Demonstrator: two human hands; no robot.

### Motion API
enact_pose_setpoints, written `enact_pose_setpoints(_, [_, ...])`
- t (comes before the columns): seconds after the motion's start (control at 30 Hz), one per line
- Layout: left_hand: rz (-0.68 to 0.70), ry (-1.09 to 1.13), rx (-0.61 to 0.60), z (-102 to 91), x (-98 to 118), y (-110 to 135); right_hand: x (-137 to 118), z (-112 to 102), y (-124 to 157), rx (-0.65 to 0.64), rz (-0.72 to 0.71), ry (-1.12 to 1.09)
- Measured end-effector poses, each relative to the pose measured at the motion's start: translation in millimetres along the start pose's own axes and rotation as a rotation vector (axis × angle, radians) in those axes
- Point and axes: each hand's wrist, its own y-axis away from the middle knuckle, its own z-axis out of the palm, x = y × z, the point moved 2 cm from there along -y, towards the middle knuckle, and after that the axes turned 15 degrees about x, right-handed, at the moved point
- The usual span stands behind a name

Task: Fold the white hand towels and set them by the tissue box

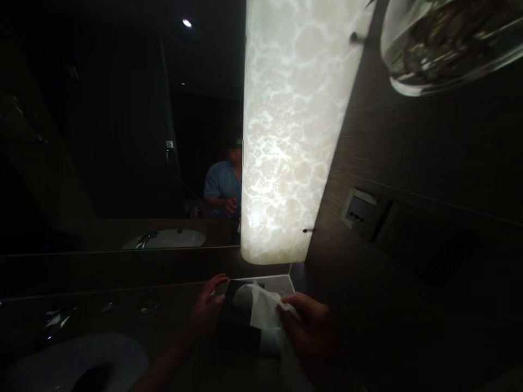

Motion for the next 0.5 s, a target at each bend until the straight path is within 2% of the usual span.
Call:
enact_pose_setpoints(0.07, [-0.034, 0.347, -0.280, -13.4, 45, 23, -23, 13, 10, -0.154, -0.055, 0.044])
enact_pose_setpoints(0.1, [0.003, 0.356, -0.390, -19.0, 66, 36, -32, 18, 16, -0.220, -0.101, 0.090])
enact_pose_setpoints(0.17, [0.126, 0.156, -0.429, -28.4, 99, 59, -46, 22, 25, -0.287, -0.206, 0.165])
enact_pose_setpoints(0.23, [0.195, -0.090, -0.379, -35.5, 116, 76, -54, 23, 32, -0.367, -0.282, 0.166])
enact_pose_setpoints(0.27, [0.185, -0.164, -0.363, -38.9, 120, 83, -54, 23, 35, -0.434, -0.277, 0.127])
enact_pose_setpoints(0.33, [0.096, -0.232, -0.386, -46.5, 121, 92, -45, 25, 41, -0.576, -0.129, -0.066])
enact_pose_setpoints(0.4, [-0.096, -0.180, -0.408, -57.2, 119, 98, -25, 31, 51, -0.640, 0.143, -0.452])
enact_pose_setpoints(0.47, [-0.323, -0.010, -0.405, -70.1, 115, 105, -1, 41, 68, -0.595, 0.360, -0.807])
enact_pose_setpoints(0.5, [-0.425, 0.086, -0.390, -76.9, 113, 109, 10, 48, 80, -0.562, 0.408, -0.857])
